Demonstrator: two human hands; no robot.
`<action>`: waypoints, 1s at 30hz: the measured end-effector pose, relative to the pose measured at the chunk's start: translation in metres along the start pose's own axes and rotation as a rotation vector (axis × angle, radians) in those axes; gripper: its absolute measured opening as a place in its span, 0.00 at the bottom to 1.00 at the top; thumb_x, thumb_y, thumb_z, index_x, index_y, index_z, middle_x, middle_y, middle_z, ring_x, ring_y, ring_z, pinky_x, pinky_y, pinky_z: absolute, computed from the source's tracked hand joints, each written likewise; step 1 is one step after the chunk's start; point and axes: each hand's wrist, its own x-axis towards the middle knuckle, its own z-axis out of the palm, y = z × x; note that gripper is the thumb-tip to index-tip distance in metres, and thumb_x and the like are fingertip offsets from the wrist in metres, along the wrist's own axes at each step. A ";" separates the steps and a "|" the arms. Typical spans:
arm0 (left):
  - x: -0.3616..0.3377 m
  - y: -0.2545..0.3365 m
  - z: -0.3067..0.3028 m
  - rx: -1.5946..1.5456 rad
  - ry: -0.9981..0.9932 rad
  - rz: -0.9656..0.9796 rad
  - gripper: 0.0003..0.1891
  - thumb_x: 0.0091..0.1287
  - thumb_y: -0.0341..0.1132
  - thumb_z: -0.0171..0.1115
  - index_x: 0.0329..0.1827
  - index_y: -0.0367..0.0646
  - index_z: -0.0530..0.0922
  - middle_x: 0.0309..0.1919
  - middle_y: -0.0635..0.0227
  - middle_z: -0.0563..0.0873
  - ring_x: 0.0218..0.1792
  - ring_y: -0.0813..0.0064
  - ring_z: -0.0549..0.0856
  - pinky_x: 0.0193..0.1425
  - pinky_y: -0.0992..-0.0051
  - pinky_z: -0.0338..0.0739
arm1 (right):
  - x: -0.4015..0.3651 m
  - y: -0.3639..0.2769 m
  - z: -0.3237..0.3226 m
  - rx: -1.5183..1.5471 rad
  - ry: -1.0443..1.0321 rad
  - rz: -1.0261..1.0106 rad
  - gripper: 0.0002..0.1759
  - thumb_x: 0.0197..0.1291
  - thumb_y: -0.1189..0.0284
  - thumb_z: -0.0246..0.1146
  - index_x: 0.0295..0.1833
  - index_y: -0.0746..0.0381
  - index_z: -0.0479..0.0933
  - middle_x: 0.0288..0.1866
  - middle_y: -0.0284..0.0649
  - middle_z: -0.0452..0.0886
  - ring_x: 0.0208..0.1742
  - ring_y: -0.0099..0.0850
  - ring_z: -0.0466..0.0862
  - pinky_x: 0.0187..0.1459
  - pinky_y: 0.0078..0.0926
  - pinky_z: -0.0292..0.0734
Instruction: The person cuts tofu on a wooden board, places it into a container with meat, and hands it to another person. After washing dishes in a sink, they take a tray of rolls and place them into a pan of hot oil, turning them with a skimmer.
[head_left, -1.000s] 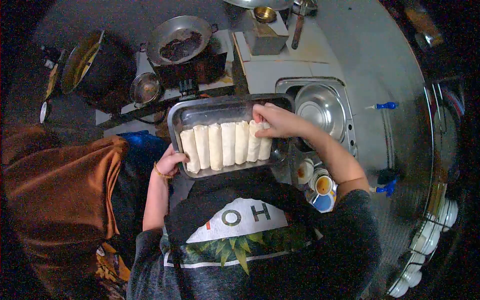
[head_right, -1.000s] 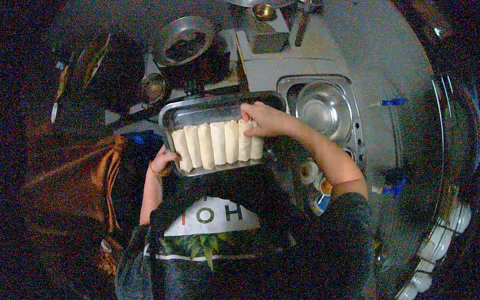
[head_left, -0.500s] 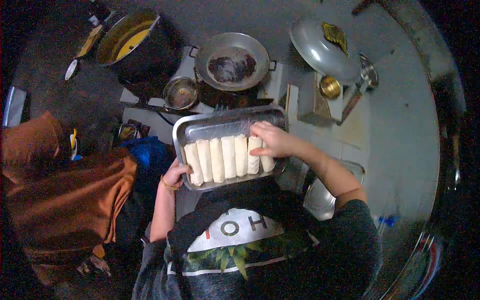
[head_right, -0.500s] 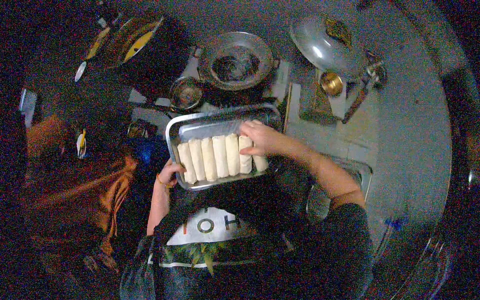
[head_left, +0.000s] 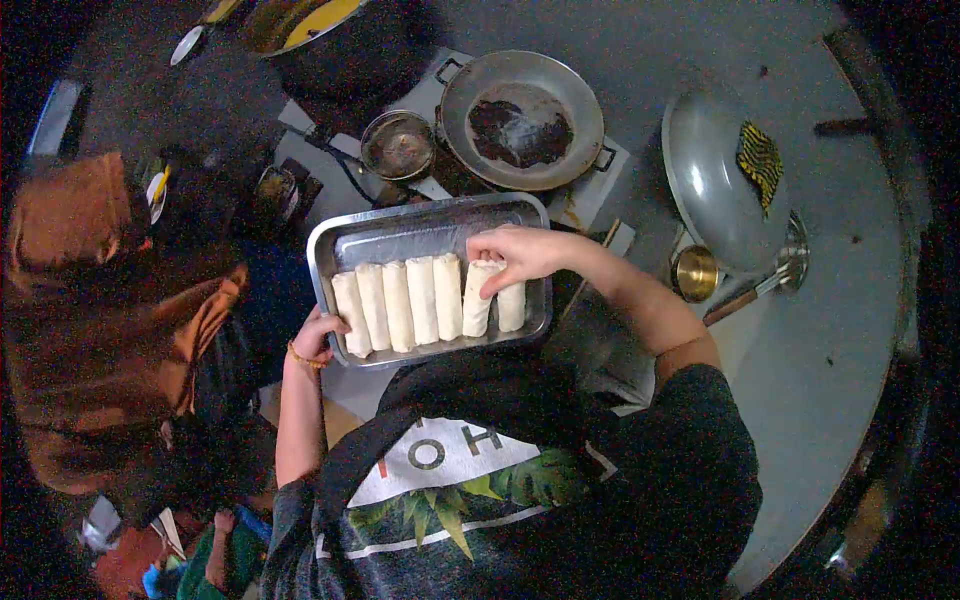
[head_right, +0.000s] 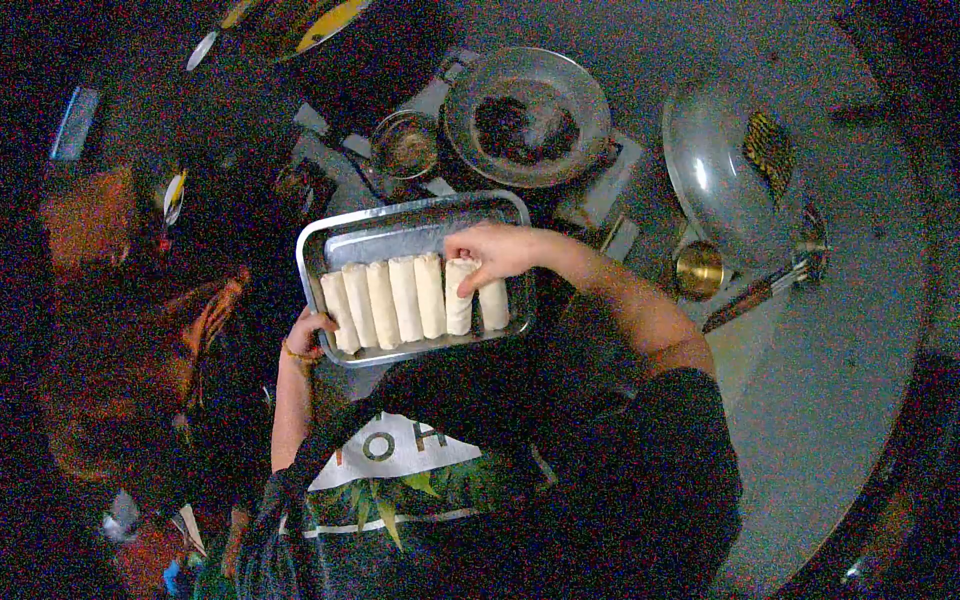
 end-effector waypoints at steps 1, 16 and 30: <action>0.000 0.004 0.007 -0.008 0.004 -0.004 0.21 0.37 0.29 0.55 0.39 0.36 0.71 0.25 0.68 0.76 0.28 0.73 0.77 0.34 0.76 0.74 | -0.003 0.006 0.001 0.063 0.029 -0.058 0.22 0.40 0.62 0.67 0.33 0.64 0.65 0.23 0.40 0.68 0.27 0.32 0.69 0.30 0.27 0.64; 0.003 -0.036 -0.004 -0.139 0.231 -0.051 0.07 0.41 0.35 0.56 0.19 0.42 0.72 0.19 0.72 0.74 0.23 0.77 0.73 0.27 0.79 0.67 | -0.067 -0.007 -0.046 -0.323 0.709 0.161 0.15 0.41 0.68 0.64 0.34 0.63 0.69 0.30 0.42 0.69 0.34 0.40 0.72 0.37 0.31 0.67; -0.005 -0.043 -0.003 -0.260 0.338 -0.040 0.16 0.38 0.26 0.52 0.34 0.32 0.72 0.25 0.67 0.75 0.26 0.74 0.75 0.34 0.78 0.71 | -0.094 0.235 0.007 -1.020 0.259 0.476 0.11 0.49 0.76 0.51 0.41 0.59 0.70 0.51 0.47 0.65 0.51 0.42 0.67 0.40 0.36 0.72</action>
